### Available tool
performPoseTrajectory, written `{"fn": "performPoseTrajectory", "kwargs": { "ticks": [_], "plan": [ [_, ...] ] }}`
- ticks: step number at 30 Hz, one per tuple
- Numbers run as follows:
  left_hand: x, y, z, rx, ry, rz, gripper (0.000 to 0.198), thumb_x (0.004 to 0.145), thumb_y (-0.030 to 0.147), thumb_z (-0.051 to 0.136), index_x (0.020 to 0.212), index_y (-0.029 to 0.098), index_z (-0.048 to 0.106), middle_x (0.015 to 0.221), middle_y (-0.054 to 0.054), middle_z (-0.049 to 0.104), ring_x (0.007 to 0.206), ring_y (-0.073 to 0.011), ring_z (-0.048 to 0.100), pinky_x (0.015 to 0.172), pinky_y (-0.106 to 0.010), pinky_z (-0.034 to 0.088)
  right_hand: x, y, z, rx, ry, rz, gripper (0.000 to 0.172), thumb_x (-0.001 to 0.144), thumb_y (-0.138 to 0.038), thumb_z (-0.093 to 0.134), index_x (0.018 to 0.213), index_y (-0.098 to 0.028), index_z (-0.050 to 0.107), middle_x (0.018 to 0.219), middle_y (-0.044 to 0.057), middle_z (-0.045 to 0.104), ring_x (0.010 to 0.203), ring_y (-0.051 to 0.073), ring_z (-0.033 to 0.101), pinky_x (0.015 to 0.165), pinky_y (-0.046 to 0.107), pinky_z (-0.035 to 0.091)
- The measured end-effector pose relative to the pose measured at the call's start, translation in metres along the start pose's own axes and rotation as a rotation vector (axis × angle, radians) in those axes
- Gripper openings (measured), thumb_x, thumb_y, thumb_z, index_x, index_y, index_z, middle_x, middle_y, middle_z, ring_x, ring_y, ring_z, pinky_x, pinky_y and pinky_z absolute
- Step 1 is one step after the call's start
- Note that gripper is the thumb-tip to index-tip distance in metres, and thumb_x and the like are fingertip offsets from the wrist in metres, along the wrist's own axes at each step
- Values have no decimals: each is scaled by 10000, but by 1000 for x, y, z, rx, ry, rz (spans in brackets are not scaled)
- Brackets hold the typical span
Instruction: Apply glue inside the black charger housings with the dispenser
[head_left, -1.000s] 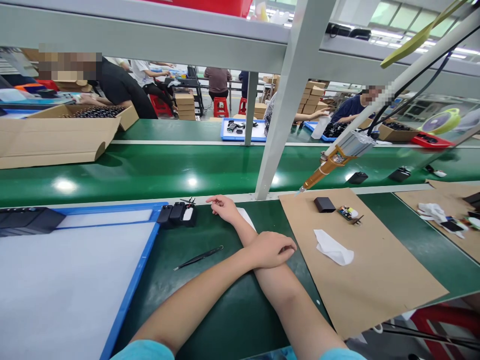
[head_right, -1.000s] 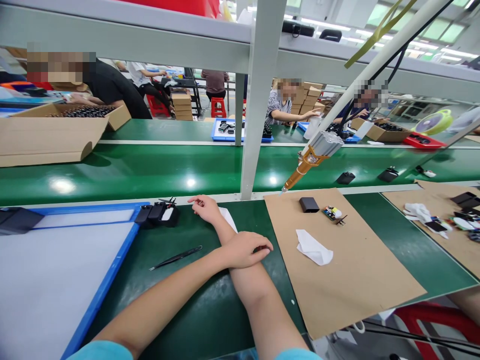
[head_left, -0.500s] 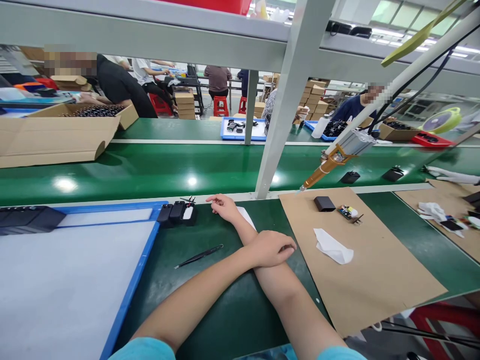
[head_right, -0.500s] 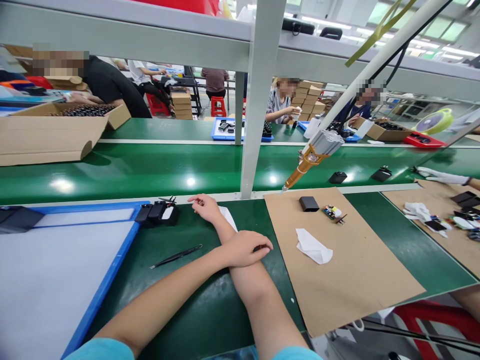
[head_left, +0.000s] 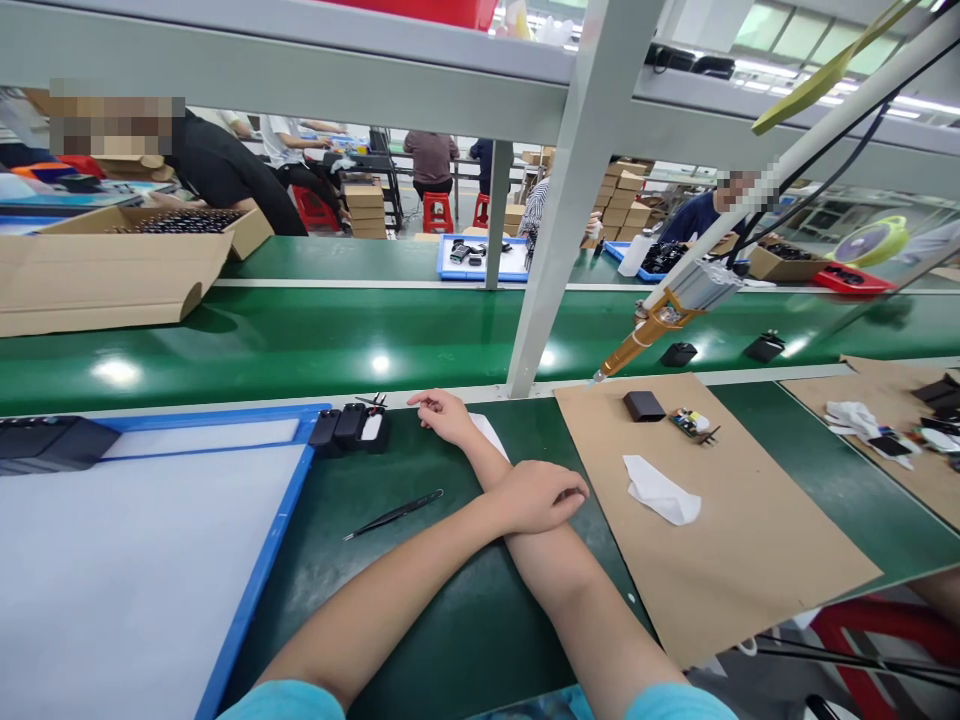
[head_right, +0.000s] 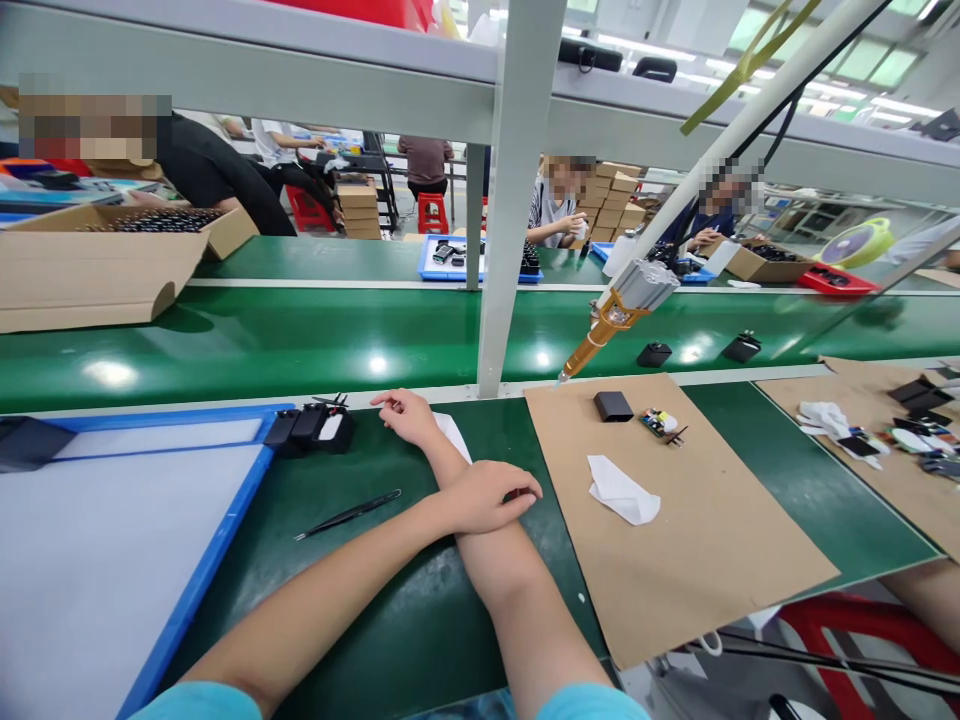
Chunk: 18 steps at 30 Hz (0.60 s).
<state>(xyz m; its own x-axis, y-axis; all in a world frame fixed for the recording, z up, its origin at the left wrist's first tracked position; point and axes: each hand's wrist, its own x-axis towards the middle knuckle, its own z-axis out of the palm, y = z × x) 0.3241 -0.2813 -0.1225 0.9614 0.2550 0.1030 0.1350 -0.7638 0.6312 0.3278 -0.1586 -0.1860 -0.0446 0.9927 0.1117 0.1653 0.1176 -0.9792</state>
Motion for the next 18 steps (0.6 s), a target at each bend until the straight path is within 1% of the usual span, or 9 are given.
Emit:
{"fn": "performPoseTrajectory", "kwargs": {
  "ticks": [4,13,18],
  "plan": [
    [-2,0,0,-12,17,-6,249,912,252,459,1030,233,678,989,-5,733,907,-185,675,788,-277,495,0,-2,1,-17,-2,1,292,737,-113,530,944,-231,699,737,-39,557,602,75,585,647,213,496],
    [-4,-2,-3,-43,17,0,253,915,243,448,1023,227,675,1036,-10,723,944,-194,662,837,-303,491,-2,-12,2,-49,-8,-6,266,738,-97,556,910,-236,704,686,-59,561,620,70,581,632,186,444],
    [-4,-3,-4,-57,14,-13,260,924,252,434,1037,229,667,1068,-12,717,963,-193,657,862,-316,492,0,-11,2,-53,-16,-6,249,749,-105,567,911,-241,697,684,-62,563,626,71,587,628,180,441]
  ]
}}
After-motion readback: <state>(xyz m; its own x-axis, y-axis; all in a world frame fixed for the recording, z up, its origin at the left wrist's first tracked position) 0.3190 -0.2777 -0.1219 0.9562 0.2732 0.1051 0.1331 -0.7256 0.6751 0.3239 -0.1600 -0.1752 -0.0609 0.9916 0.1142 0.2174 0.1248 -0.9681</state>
